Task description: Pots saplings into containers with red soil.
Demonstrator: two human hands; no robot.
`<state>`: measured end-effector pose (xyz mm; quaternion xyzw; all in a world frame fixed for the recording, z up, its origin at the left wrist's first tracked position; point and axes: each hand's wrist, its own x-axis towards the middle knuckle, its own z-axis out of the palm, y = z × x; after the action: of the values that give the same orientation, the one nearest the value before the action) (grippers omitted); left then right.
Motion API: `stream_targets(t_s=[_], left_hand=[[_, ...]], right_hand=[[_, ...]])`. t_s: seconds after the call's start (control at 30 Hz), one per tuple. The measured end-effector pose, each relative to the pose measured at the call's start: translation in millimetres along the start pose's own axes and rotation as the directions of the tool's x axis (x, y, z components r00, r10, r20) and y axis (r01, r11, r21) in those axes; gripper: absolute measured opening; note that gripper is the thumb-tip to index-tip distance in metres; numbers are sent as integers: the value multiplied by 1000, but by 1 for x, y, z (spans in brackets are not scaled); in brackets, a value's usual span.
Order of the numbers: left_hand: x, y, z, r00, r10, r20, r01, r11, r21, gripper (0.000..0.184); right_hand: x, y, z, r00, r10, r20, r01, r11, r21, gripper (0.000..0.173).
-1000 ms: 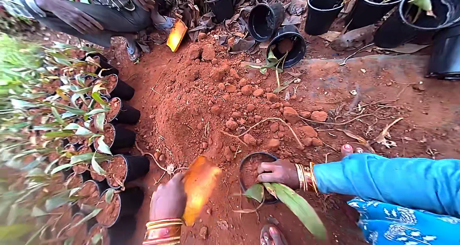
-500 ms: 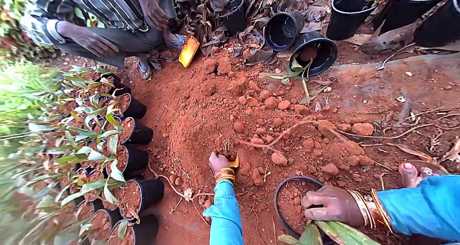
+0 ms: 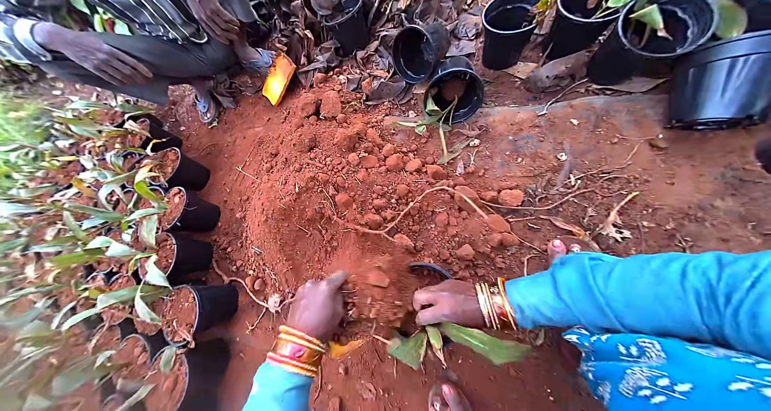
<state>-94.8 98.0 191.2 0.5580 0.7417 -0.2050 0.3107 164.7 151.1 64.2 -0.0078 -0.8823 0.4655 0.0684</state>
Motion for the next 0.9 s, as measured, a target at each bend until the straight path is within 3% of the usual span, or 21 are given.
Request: stream_targets(t_s=[0.07, 0.13, 0.17, 0.23, 0.27, 0.33, 0.4, 0.47, 0.53, 0.57, 0.63, 0.67, 0.73, 0.8, 0.9], left_hand=[[-1, 10, 0, 993, 17, 113, -23, 998, 56, 36], [-15, 0, 9, 989, 27, 148, -25, 1000, -19, 36], [-23, -2, 14, 985, 21, 169, -9, 997, -72, 36], [-33, 19, 22, 974, -17, 227, 48, 991, -129, 35], [-37, 38, 24, 963, -70, 260, 97, 991, -95, 36], [-45, 64, 20, 940, -178, 290, 176, 984, 31, 36], [-60, 51, 18, 935, -235, 266, 225, 972, 68, 37], [-74, 13, 31, 921, -329, 210, 332, 943, 21, 38], [-65, -27, 70, 884, -444, 145, 460, 882, -104, 38], [-52, -42, 98, 866, -481, 134, 499, 848, -181, 39], [-23, -59, 157, 853, -507, 128, 518, 786, -338, 40], [-12, -59, 183, 841, -530, 106, 523, 749, -408, 41], [-2, -50, 214, 799, -599, -47, 507, 714, -484, 43], [-6, -39, 231, 767, -569, -296, 370, 770, -520, 46], [-15, -29, 221, 729, -478, -489, 164, 817, -553, 42]], right_hand=[[-4, 2, 3, 995, -23, -96, 22, 1000, -11, 17], [-5, 10, 7, 972, 44, -229, -30, 997, 64, 17], [-4, 11, 7, 956, 150, -254, -111, 981, 160, 19], [4, 7, -5, 900, 410, -148, -332, 864, 378, 24], [7, 7, -6, 902, 415, -124, -351, 868, 352, 23], [9, 7, -7, 952, 289, -100, -258, 934, 245, 21], [5, 8, -14, 983, 140, -116, -115, 974, 196, 21], [-9, 7, -25, 980, 108, -166, -88, 988, 124, 27], [-25, 25, -30, 944, 182, -274, -177, 983, 42, 40], [-31, 27, -34, 915, 343, -211, -331, 939, 88, 50], [-26, 28, -39, 744, 658, 116, -668, 726, 162, 68], [-20, 31, -34, 655, 720, 231, -756, 626, 192, 68], [-7, 35, -20, 565, 751, 341, -824, 496, 273, 65], [-1, 31, -21, 556, 754, 349, -826, 453, 335, 66], [-3, 26, -46, 657, 694, 296, -751, 562, 348, 65]])
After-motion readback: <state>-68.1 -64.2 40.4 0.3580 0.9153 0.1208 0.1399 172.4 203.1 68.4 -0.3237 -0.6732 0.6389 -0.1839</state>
